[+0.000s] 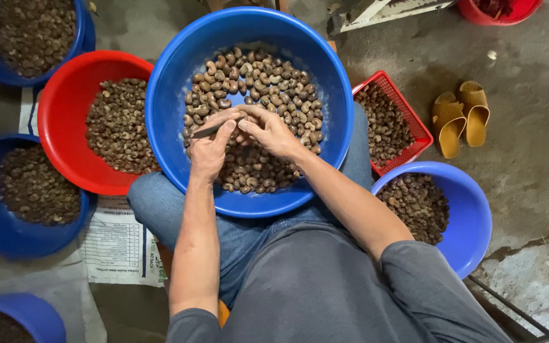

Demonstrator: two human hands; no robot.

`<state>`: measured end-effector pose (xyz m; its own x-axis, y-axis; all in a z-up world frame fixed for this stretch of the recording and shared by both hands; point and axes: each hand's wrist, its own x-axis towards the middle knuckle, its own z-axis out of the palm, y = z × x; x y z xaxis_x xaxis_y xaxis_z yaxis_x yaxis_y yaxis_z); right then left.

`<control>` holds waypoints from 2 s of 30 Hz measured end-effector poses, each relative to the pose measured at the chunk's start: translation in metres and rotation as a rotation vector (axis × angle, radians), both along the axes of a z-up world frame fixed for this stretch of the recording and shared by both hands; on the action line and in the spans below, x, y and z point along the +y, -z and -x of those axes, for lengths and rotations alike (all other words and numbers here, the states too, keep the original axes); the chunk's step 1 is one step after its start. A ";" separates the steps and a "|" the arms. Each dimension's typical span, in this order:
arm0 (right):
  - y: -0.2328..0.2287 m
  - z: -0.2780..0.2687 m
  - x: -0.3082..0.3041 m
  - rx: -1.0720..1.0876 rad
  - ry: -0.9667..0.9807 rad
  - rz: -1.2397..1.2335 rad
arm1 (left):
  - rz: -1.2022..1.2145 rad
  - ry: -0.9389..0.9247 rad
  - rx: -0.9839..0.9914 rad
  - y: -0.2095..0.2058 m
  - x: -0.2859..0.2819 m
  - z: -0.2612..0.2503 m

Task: A person sits on the floor and uses a small metal tool to crack open nuts one by one from a large blue bowl.

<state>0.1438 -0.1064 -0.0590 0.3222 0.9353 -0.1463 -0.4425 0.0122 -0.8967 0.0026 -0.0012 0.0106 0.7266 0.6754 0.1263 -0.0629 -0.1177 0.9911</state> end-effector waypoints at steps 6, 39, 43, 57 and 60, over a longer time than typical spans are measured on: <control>0.000 0.000 -0.001 -0.004 -0.006 0.008 | 0.022 -0.035 0.002 0.003 0.001 0.001; 0.157 -0.076 -0.474 -0.826 0.492 1.416 | -0.086 -0.185 0.371 0.025 -0.003 0.006; 0.065 -0.085 -0.358 -0.902 0.684 1.188 | -0.109 -0.183 0.378 0.029 -0.005 0.005; 0.030 -0.048 0.002 -1.756 -0.130 0.284 | -0.235 -0.178 0.418 0.013 -0.008 0.009; 0.064 -0.036 0.008 -1.939 -0.145 0.375 | -0.249 -0.181 0.477 0.017 -0.006 0.011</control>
